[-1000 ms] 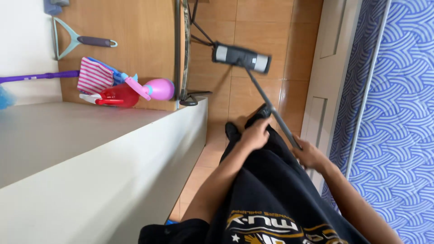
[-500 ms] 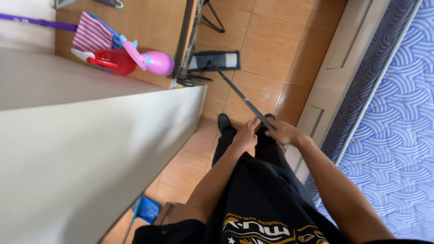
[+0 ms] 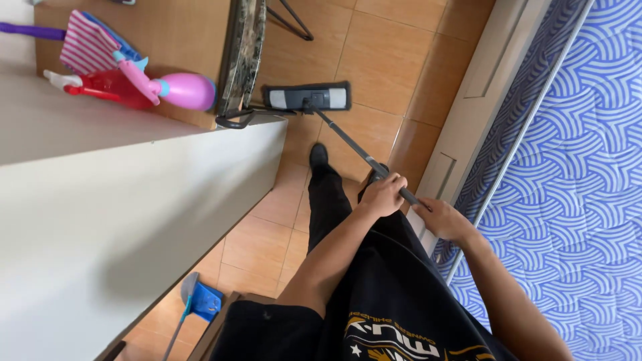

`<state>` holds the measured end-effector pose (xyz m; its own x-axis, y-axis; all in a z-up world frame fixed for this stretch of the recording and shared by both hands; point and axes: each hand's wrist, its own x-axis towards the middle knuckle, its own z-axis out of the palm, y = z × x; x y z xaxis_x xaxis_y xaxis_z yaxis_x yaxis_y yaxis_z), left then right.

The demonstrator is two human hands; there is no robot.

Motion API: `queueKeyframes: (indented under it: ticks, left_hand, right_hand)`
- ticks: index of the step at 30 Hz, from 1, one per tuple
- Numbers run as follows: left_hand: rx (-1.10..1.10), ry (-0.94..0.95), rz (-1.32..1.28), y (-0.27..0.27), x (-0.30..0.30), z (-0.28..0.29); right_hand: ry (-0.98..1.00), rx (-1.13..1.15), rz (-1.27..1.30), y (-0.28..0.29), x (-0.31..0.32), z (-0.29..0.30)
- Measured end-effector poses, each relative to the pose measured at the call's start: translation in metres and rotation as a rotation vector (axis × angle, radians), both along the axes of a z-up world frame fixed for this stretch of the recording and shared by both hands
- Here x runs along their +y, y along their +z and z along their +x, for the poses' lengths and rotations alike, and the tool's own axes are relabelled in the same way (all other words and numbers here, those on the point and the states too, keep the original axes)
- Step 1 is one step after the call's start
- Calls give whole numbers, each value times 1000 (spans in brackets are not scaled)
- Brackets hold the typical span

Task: The person sprays a cleaning solution from a pink bottle onto the tiled floor and then uses a flat mop to clean the area. They move the mop back and forth across the floor, working around furniture and along the base of a bed.

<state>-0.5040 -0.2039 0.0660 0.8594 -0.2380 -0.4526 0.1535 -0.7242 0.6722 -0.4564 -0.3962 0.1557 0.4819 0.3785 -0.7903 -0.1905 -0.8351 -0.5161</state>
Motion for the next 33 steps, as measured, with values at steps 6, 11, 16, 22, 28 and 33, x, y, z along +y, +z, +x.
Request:
queueKeyframes:
  ticks: [6,11,16,22,28,33]
  left_hand:
    - [-131,87,23,11,63,37]
    - [-137,226,142,-43,163,50]
    - [-302,329,373,-87,201,50]
    - [-363,386,116,-78,121,37]
    - [-318,245,-89,-37,90,40]
    - [-29,475,145,-27,152,62]
  right_hand:
    - [-207,243,36,21,81,37]
    - [-243,241,203,-70,185,48]
    - [-362,384,75,-58,247,60]
    - [-463,-77,383,-82,149,18]
    - [-652,270,-18,23,141,35]
    - [-503,63,165,-33,208,34]
